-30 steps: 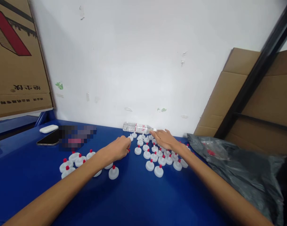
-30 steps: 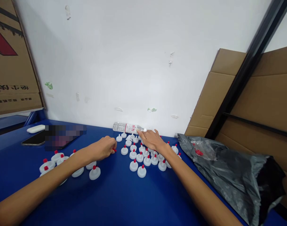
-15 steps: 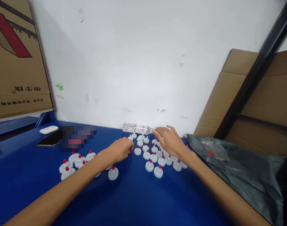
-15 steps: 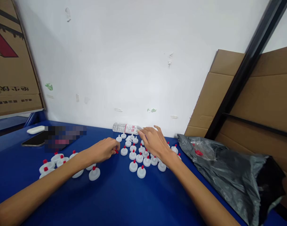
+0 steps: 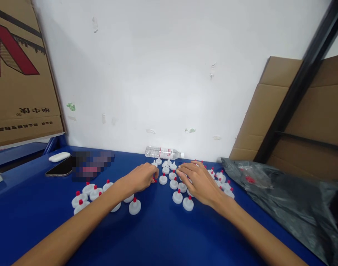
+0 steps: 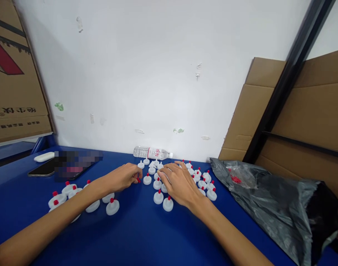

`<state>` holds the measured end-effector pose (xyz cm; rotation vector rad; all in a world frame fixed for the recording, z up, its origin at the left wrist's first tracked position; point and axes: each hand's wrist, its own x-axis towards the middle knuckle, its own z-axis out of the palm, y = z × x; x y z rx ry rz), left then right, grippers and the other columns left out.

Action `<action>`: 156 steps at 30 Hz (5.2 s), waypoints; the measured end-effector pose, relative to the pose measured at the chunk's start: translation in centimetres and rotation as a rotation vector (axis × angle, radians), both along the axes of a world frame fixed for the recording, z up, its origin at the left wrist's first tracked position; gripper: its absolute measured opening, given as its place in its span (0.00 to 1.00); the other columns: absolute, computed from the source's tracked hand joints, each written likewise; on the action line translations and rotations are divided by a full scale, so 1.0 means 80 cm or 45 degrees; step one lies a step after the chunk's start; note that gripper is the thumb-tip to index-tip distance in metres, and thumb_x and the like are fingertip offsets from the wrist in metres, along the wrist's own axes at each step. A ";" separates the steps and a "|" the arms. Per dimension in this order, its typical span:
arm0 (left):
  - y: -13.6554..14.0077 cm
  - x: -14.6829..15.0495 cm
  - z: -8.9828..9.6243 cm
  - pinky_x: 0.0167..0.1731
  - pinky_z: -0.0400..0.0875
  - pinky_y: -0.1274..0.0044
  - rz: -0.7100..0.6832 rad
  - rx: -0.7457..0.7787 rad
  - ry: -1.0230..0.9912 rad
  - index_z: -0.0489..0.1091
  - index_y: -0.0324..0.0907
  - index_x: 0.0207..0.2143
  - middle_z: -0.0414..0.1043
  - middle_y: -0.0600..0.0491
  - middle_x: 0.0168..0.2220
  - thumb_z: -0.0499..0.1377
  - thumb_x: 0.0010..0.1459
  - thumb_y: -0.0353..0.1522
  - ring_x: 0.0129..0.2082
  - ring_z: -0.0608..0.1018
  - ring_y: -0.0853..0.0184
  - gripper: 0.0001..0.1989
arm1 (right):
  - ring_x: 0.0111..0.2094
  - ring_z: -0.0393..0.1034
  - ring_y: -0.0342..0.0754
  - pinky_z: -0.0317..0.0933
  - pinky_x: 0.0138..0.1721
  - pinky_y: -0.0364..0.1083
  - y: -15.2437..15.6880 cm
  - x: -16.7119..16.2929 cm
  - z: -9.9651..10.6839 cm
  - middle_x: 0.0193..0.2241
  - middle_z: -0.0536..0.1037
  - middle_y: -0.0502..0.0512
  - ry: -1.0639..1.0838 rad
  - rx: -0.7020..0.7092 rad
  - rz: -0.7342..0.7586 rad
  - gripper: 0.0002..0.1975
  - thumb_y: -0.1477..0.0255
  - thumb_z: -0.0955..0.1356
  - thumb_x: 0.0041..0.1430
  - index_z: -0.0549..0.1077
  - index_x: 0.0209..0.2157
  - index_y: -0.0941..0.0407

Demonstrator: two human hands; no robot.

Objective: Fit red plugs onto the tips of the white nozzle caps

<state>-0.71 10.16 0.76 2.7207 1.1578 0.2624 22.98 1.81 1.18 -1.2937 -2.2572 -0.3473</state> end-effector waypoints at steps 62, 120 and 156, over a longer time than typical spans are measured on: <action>-0.043 0.042 0.021 0.36 0.74 0.74 -0.115 -0.591 -1.249 0.75 0.38 0.40 0.79 0.49 0.35 0.63 0.57 0.37 0.33 0.79 0.65 0.12 | 0.57 0.68 0.51 0.69 0.51 0.55 -0.002 0.003 -0.019 0.45 0.78 0.59 0.159 0.271 0.346 0.11 0.82 0.59 0.66 0.64 0.42 0.52; -0.005 -0.019 0.042 0.33 0.68 0.72 0.477 0.500 0.473 0.75 0.36 0.35 0.77 0.38 0.35 0.53 0.60 0.30 0.37 0.80 0.54 0.11 | 0.53 0.70 0.51 0.56 0.58 0.58 -0.013 -0.012 -0.006 0.47 0.78 0.57 0.193 0.288 0.264 0.13 0.79 0.61 0.65 0.68 0.48 0.53; -0.024 -0.017 0.033 0.34 0.67 0.73 0.230 0.245 0.412 0.72 0.40 0.34 0.75 0.46 0.34 0.55 0.54 0.23 0.34 0.78 0.60 0.08 | 0.41 0.72 0.52 0.58 0.50 0.54 0.069 -0.027 -0.006 0.32 0.79 0.54 -0.158 -0.207 0.137 0.27 0.60 0.50 0.73 0.74 0.36 0.53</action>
